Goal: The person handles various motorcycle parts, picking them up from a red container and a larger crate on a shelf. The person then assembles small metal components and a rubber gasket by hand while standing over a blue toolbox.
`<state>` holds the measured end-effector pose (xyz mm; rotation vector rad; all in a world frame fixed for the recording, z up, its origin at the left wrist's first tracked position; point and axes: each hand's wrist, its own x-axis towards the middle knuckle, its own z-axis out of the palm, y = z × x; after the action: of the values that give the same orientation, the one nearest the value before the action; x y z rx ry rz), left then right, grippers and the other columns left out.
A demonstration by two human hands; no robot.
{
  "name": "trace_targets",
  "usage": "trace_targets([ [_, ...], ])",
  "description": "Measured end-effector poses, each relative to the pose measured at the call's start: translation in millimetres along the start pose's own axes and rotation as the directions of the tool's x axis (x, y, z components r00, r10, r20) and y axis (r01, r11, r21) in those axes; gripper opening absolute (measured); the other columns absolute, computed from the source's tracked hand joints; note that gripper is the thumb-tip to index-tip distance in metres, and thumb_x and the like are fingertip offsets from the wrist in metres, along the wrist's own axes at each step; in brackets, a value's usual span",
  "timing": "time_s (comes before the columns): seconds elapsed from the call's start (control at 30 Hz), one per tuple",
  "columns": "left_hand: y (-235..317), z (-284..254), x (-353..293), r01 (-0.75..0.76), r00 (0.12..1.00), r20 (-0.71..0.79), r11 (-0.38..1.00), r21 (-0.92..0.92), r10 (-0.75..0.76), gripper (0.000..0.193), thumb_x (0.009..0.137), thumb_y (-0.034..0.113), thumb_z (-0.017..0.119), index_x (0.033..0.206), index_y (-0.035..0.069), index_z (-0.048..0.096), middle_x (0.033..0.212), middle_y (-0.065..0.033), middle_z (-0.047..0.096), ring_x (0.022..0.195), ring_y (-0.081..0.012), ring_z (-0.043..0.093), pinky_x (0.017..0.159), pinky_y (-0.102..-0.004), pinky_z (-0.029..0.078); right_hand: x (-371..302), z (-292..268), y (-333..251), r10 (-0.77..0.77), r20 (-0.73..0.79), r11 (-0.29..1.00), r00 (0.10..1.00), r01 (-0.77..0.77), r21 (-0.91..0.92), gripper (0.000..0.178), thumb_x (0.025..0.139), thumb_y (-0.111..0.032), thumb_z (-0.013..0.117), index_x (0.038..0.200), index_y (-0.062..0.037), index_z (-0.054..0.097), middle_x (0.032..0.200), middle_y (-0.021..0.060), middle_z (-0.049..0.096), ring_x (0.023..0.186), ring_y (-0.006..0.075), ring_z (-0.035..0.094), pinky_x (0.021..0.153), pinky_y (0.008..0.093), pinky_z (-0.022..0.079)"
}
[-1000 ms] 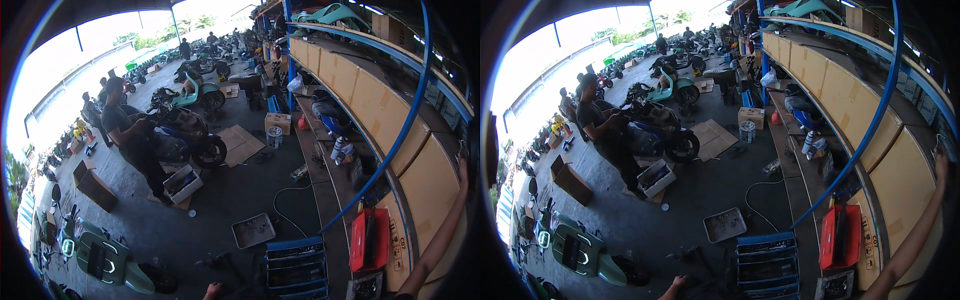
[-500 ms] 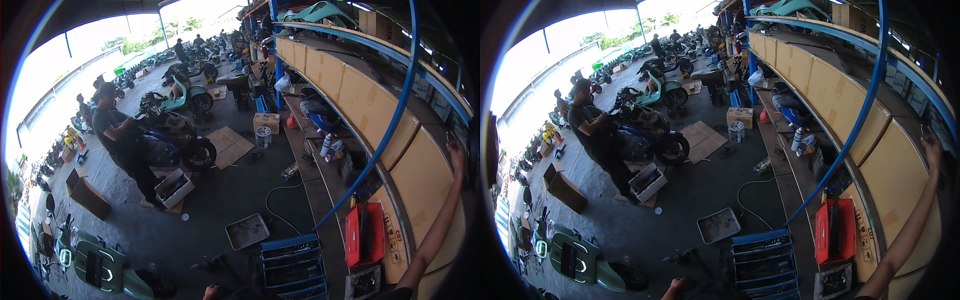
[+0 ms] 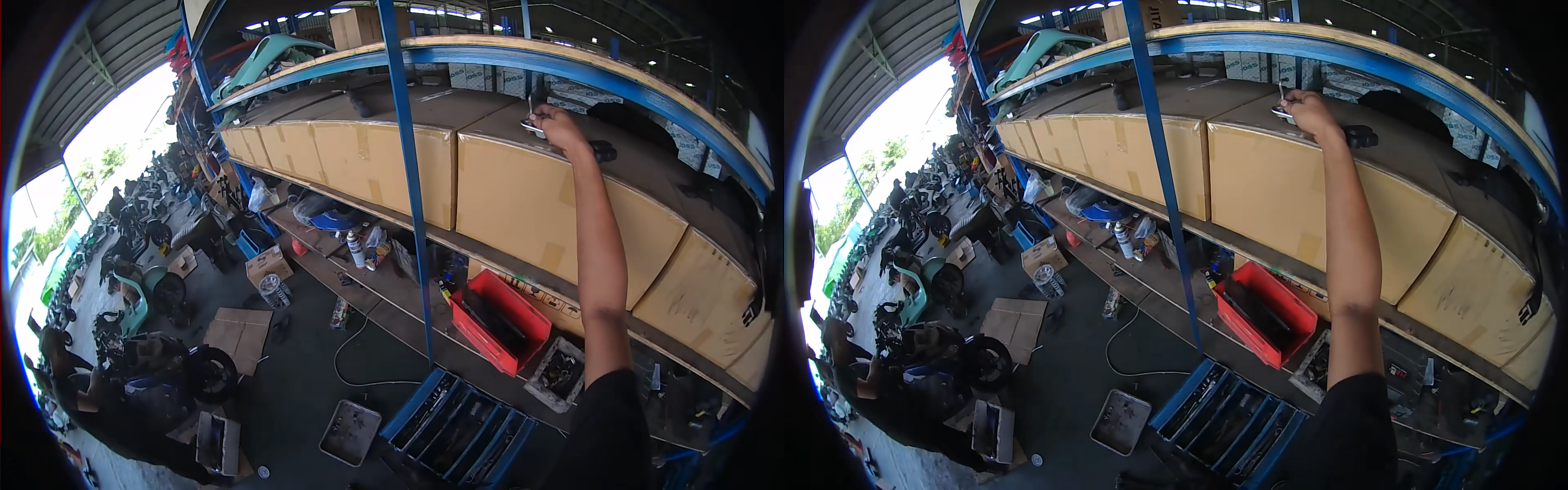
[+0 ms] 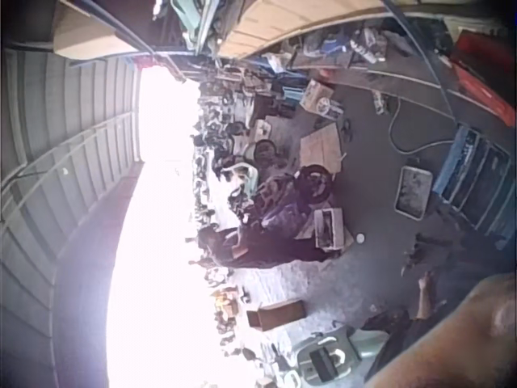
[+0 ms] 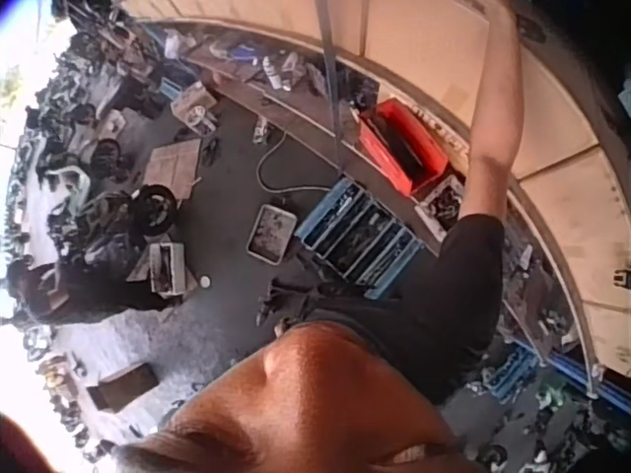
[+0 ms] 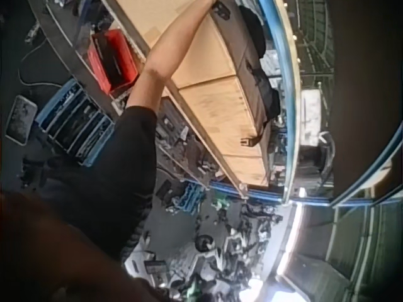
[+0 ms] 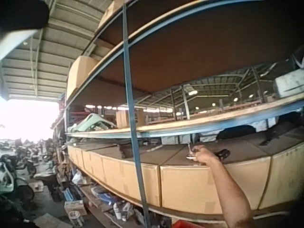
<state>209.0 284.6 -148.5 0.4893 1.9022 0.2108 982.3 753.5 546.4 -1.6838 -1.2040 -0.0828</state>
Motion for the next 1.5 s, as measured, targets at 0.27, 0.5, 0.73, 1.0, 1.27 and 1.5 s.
trace_targets([
  [0.27,-10.3,-11.7,1.9,0.128,0.992,0.049,0.960,-0.248,-0.119,0.045,0.099,0.047,0.046,0.106,0.012,0.074,0.071,-0.0027,0.065,0.058,-0.0169,0.054,0.049,-0.0367,0.045,15.2,10.4,12.1,0.012,0.023,1.000,1.000,-0.012,-0.025,0.017,0.088,-0.017,0.066,0.092,-0.0017,0.071,0.085,0.0085,0.069,0.081,0.0183,0.061,0.079,0.0335,0.046],
  [0.5,4.4,-4.5,-10.9,0.057,0.998,-0.038,0.998,0.039,-0.055,0.044,0.099,0.045,0.047,0.100,0.009,0.073,0.072,-0.0048,0.064,0.057,-0.0168,0.054,0.049,-0.0372,0.045,18.0,8.7,14.9,0.021,0.036,0.998,0.999,-0.023,0.055,0.018,0.085,-0.016,0.067,0.094,-0.0012,0.071,0.088,0.0086,0.070,0.084,0.0180,0.063,0.081,0.0317,0.047],
  [0.73,-1.1,-7.8,-10.9,0.174,0.984,0.010,0.966,-0.192,-0.176,0.044,0.099,0.044,0.047,0.099,0.008,0.073,0.072,-0.0051,0.064,0.057,-0.0175,0.054,0.050,-0.0376,0.046,9.9,9.4,7.2,-0.026,0.004,0.998,1.000,0.026,-0.063,0.022,0.081,-0.015,0.068,0.096,0.0008,0.071,0.095,0.0131,0.071,0.090,0.0211,0.066,0.083,0.0332,0.048],
  [1.0,8.0,-3.8,-9.2,0.142,0.990,0.008,0.979,-0.149,-0.143,0.039,0.097,0.040,0.050,0.099,0.008,0.072,0.074,-0.0055,0.064,0.059,-0.0181,0.055,0.052,-0.0374,0.046,16.7,6.3,1.6,0.104,0.029,0.990,0.994,-0.101,-0.095,0.020,0.083,-0.013,0.066,0.096,0.0010,0.071,0.090,0.0132,0.070,0.090,0.0202,0.064,0.083,0.0320,0.047],
  [1.27,15.6,-4.2,-10.0,0.116,0.993,0.004,0.984,-0.136,-0.117,0.035,0.096,0.035,0.052,0.099,0.007,0.072,0.075,-0.0059,0.063,0.061,-0.0186,0.055,0.053,-0.0371,0.047,22.9,7.1,8.3,0.152,0.047,0.988,0.987,-0.152,-0.020,0.017,0.082,-0.013,0.069,0.093,-0.0009,0.073,0.092,0.0111,0.071,0.092,0.0185,0.064,0.085,0.0322,0.047],
  [1.5,20.4,-3.9,-9.5,0.100,0.995,0.010,0.986,-0.133,-0.100,0.031,0.094,0.032,0.054,0.100,0.006,0.071,0.077,-0.0063,0.063,0.062,-0.0191,0.056,0.055,-0.0369,0.047,17.0,-0.1,5.4,0.233,-0.102,0.908,0.967,-0.178,0.379,0.011,0.094,-0.009,0.059,0.100,-0.0018,0.066,0.093,0.0046,0.066,0.085,0.0148,0.062,0.078,0.0298,0.050],
])
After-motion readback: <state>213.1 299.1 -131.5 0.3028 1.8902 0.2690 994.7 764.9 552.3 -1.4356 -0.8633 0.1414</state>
